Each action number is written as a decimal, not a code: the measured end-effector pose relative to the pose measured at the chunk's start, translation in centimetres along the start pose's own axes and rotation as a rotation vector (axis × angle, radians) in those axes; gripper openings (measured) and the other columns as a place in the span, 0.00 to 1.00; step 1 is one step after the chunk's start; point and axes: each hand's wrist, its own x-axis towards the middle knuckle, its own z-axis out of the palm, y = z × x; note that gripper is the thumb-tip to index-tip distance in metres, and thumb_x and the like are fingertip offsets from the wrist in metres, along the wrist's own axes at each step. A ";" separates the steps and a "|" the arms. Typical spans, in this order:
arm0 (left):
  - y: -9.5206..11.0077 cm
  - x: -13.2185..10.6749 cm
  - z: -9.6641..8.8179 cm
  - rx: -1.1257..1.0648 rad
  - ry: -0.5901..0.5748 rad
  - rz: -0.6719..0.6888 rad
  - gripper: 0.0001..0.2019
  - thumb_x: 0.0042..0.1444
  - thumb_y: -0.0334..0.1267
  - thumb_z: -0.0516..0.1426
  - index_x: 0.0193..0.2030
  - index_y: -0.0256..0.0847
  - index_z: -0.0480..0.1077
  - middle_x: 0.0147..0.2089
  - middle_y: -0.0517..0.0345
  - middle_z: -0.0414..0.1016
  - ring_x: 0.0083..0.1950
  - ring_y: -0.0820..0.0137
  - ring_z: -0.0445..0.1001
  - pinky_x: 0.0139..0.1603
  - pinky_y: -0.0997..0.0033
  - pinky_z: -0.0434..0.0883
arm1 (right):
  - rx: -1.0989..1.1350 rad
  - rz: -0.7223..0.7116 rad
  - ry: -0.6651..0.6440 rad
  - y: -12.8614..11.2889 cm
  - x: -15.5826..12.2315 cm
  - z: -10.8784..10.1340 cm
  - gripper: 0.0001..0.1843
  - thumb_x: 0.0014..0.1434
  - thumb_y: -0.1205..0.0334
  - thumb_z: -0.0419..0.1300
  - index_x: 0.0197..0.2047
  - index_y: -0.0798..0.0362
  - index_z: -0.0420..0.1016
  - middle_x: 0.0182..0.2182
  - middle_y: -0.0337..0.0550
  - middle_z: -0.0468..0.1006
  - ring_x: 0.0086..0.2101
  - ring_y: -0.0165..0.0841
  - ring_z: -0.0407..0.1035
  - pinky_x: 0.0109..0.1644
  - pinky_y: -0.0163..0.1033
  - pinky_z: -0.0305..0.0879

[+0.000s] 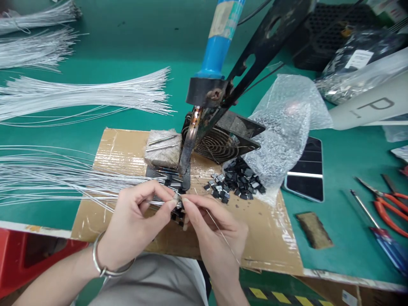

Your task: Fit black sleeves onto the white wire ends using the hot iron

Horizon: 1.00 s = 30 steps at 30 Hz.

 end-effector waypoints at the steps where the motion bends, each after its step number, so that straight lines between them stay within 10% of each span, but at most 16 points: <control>1: 0.0 0.0 0.0 0.002 0.000 -0.001 0.07 0.55 0.28 0.63 0.27 0.39 0.77 0.31 0.56 0.84 0.33 0.73 0.82 0.32 0.83 0.75 | 0.000 -0.003 -0.003 0.0 0.0 0.0 0.08 0.59 0.67 0.71 0.34 0.44 0.90 0.23 0.35 0.81 0.19 0.25 0.71 0.22 0.27 0.69; 11: -0.2 0.1 0.1 -0.051 -0.016 -0.044 0.06 0.55 0.28 0.63 0.28 0.38 0.78 0.32 0.56 0.84 0.34 0.73 0.82 0.36 0.81 0.76 | -0.095 -0.071 -0.039 0.7 -0.3 -0.4 0.07 0.63 0.66 0.70 0.37 0.43 0.89 0.27 0.35 0.81 0.22 0.26 0.70 0.24 0.29 0.68; 20: -0.3 0.6 0.1 -0.017 0.002 -0.045 0.05 0.54 0.29 0.63 0.28 0.38 0.77 0.33 0.54 0.85 0.34 0.73 0.83 0.35 0.81 0.75 | -0.139 0.001 -0.072 0.0 -1.4 -1.1 0.15 0.78 0.58 0.48 0.59 0.41 0.73 0.29 0.33 0.71 0.26 0.29 0.62 0.30 0.36 0.60; 26: -0.4 1.2 0.2 0.024 0.029 -0.026 0.04 0.54 0.29 0.63 0.29 0.37 0.77 0.33 0.55 0.86 0.34 0.73 0.82 0.35 0.81 0.75 | -0.265 -0.086 -0.132 -0.3 -0.5 -2.3 0.17 0.76 0.60 0.51 0.32 0.48 0.62 0.27 0.33 0.63 0.27 0.29 0.58 0.30 0.35 0.56; 30: -0.3 1.5 0.3 0.044 0.040 -0.016 0.05 0.54 0.29 0.62 0.28 0.38 0.77 0.32 0.56 0.85 0.32 0.75 0.81 0.32 0.82 0.72 | -0.270 -0.189 -0.184 -0.6 0.2 -2.2 0.12 0.72 0.64 0.57 0.34 0.49 0.68 0.44 0.41 0.78 0.47 0.33 0.74 0.50 0.38 0.69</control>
